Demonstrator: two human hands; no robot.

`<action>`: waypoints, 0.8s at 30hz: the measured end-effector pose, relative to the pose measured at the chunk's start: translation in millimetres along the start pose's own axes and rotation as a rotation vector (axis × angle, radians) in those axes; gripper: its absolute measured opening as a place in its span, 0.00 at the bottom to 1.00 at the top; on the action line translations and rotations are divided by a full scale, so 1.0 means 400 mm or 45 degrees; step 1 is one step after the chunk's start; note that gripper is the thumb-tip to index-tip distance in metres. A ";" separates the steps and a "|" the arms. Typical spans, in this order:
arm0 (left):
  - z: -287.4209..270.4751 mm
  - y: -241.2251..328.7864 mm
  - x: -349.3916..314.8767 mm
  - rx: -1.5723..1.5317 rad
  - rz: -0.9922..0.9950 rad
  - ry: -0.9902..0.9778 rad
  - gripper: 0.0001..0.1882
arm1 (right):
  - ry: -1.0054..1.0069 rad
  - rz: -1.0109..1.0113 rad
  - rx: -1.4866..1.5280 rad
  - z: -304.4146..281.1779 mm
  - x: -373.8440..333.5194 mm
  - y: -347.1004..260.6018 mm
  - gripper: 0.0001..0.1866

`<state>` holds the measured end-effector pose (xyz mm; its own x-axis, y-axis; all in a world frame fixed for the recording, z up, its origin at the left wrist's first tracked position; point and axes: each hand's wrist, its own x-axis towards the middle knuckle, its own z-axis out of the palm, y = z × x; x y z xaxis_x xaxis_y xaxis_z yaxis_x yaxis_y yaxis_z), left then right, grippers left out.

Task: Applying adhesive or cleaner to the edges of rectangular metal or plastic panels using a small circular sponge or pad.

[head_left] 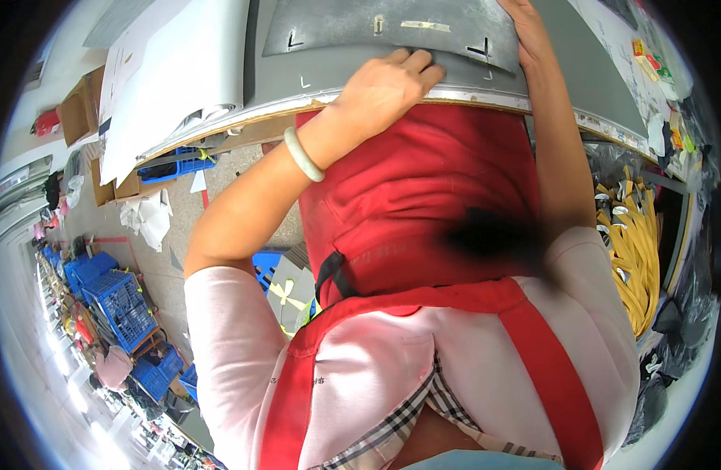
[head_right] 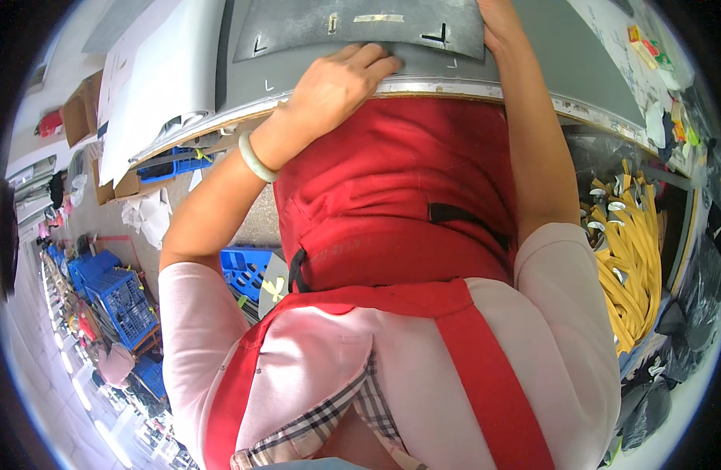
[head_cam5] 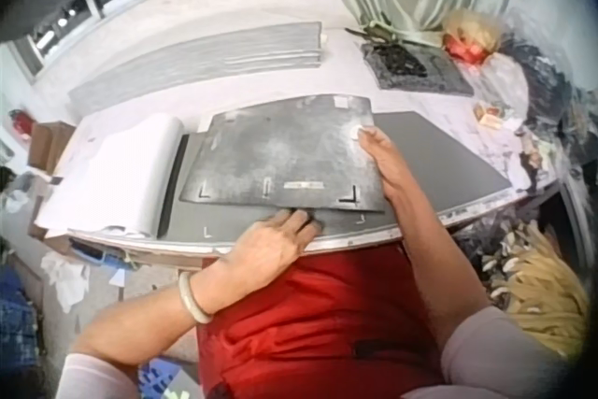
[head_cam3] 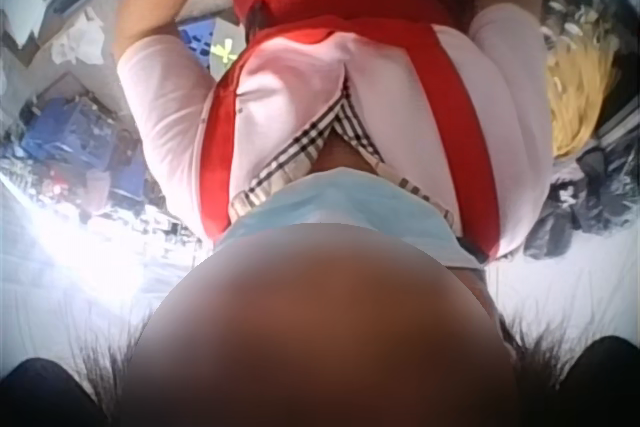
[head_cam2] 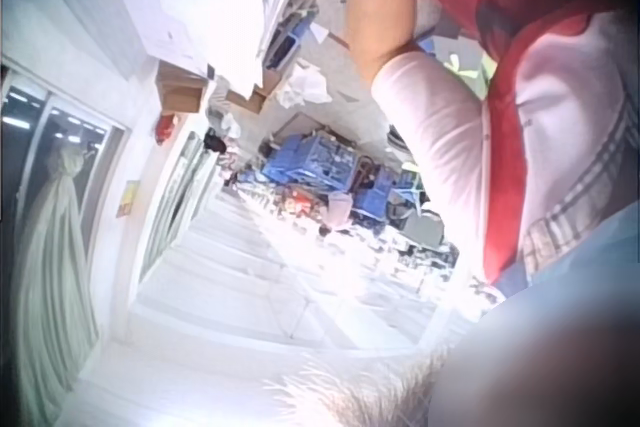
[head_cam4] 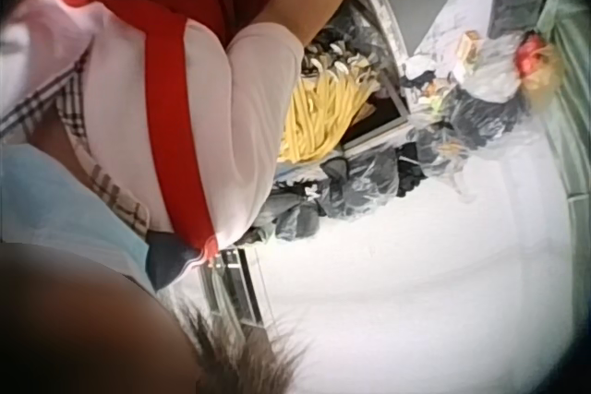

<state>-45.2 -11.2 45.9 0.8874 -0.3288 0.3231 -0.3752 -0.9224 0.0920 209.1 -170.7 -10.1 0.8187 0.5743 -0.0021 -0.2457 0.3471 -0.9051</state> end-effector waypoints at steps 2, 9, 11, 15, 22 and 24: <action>-0.014 -0.001 -0.030 -0.005 -0.055 0.013 0.20 | 0.028 0.020 -0.023 -0.005 0.001 0.002 0.07; -0.065 -0.053 -0.137 0.085 -0.313 0.032 0.22 | 0.026 0.063 0.018 0.035 -0.004 -0.002 0.06; -0.038 -0.050 -0.106 0.080 -0.285 0.084 0.21 | 0.029 0.030 0.009 0.029 -0.006 -0.009 0.07; 0.078 0.075 0.132 -0.199 -0.014 0.147 0.17 | -0.590 -0.121 0.863 -0.126 0.033 -0.012 0.10; 0.174 0.249 0.443 -0.143 0.120 -0.122 0.16 | 0.081 -0.303 0.198 -0.120 -0.091 -0.257 0.15; 0.232 0.255 0.479 -0.167 0.112 0.176 0.17 | 0.112 -0.332 0.188 -0.197 -0.098 -0.265 0.16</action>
<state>111.4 -187.0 29.7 0.8079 -0.3675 0.4608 -0.4891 -0.8542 0.1763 244.1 -288.3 52.7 0.9043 0.3875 0.1790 -0.0893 0.5818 -0.8084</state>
